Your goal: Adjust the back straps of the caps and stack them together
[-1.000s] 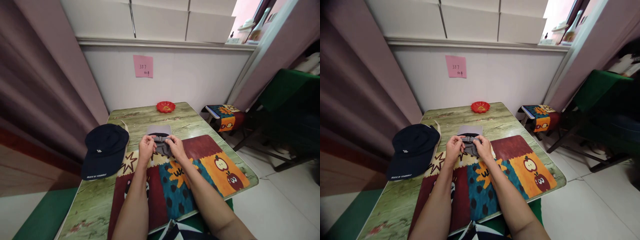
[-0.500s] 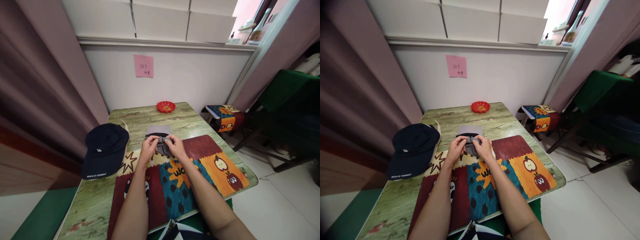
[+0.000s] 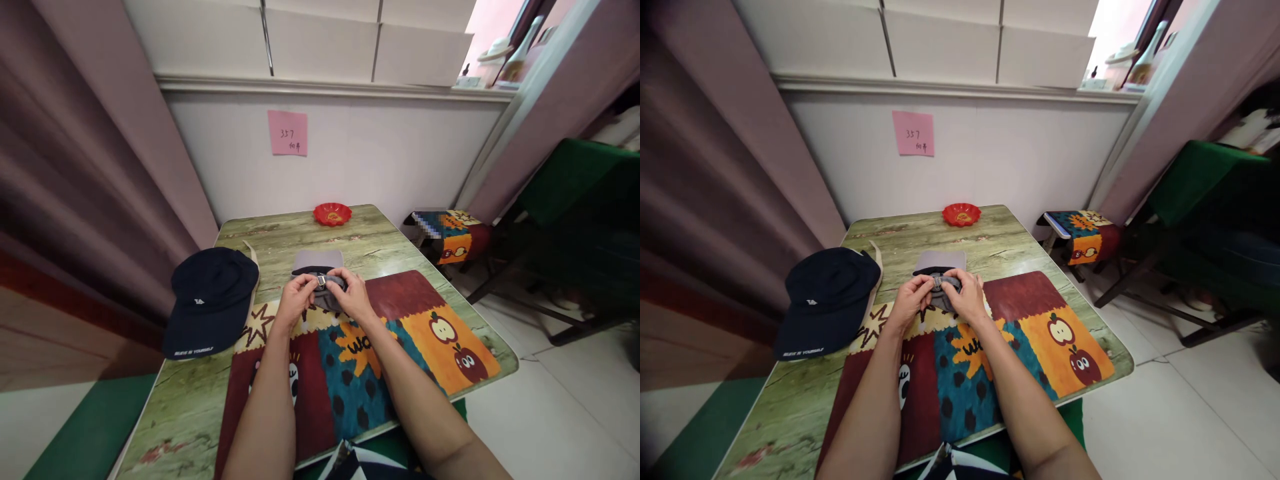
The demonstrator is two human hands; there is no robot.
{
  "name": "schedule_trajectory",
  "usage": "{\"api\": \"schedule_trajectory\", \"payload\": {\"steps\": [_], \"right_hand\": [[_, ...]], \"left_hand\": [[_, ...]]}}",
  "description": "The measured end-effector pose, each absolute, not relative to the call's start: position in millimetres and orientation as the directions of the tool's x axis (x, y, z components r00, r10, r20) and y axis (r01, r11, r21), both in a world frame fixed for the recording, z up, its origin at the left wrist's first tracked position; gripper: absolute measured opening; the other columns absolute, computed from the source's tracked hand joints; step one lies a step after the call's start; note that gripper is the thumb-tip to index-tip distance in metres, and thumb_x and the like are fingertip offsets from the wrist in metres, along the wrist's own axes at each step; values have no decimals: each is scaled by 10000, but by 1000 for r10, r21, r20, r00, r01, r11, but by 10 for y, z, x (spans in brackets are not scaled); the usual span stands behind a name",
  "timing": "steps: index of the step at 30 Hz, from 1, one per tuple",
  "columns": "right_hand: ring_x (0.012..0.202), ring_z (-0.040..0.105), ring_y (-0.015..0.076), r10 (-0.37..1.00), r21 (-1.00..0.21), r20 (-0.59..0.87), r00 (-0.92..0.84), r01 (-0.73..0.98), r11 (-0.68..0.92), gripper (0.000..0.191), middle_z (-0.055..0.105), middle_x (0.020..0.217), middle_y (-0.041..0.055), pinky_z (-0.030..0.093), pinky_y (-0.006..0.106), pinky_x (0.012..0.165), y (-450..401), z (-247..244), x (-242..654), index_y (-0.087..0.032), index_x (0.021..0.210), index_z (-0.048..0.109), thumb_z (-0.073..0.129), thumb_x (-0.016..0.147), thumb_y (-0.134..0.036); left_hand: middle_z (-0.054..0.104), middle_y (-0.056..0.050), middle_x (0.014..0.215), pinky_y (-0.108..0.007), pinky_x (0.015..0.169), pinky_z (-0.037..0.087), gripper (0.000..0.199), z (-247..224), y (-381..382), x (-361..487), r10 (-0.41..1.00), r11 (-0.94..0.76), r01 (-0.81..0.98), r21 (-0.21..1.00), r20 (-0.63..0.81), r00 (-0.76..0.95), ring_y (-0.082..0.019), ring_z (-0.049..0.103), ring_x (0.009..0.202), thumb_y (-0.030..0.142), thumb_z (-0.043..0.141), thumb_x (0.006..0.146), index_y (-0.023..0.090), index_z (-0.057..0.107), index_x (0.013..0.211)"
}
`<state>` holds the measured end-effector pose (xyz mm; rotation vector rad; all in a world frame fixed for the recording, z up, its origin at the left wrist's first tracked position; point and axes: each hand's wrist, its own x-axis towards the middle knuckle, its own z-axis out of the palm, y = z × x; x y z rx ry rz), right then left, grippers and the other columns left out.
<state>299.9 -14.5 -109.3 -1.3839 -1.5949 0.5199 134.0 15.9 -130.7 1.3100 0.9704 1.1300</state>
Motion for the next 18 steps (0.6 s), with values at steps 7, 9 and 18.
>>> {"api": "schedule_trajectory", "payload": {"steps": [7,9,18], "right_hand": [[1091,600,242,883,-592,467,-57,721,359,209,733,1052,6,35,595,1151,-166,-1041,2964,-330,1060,703,655,868,-397],[1067,608,235,883,-584,466,-56,730,355,158,739,1010,2,38,595,1151,-160,-1044,2957,-326,1009,718,638,885,-382],[1068,605,239,875,-568,481,-57,740,360,150,736,1014,15,36,607,1151,-164,-1092,2953,-318,996,728,619,897,-349]], "left_hand": [[484,72,450,-175,399,252,302,-1294,149,1355,965,-75,-37,996,82,249,-53,357,369,452,656,839,152,632,868],[497,67,463,-176,404,263,293,-1297,149,1354,964,-83,-37,996,90,252,-54,367,376,441,651,844,150,637,879],[525,53,481,-187,420,302,281,-1316,167,1326,957,-114,-5,993,111,270,-64,397,390,419,638,844,144,656,900]]}}
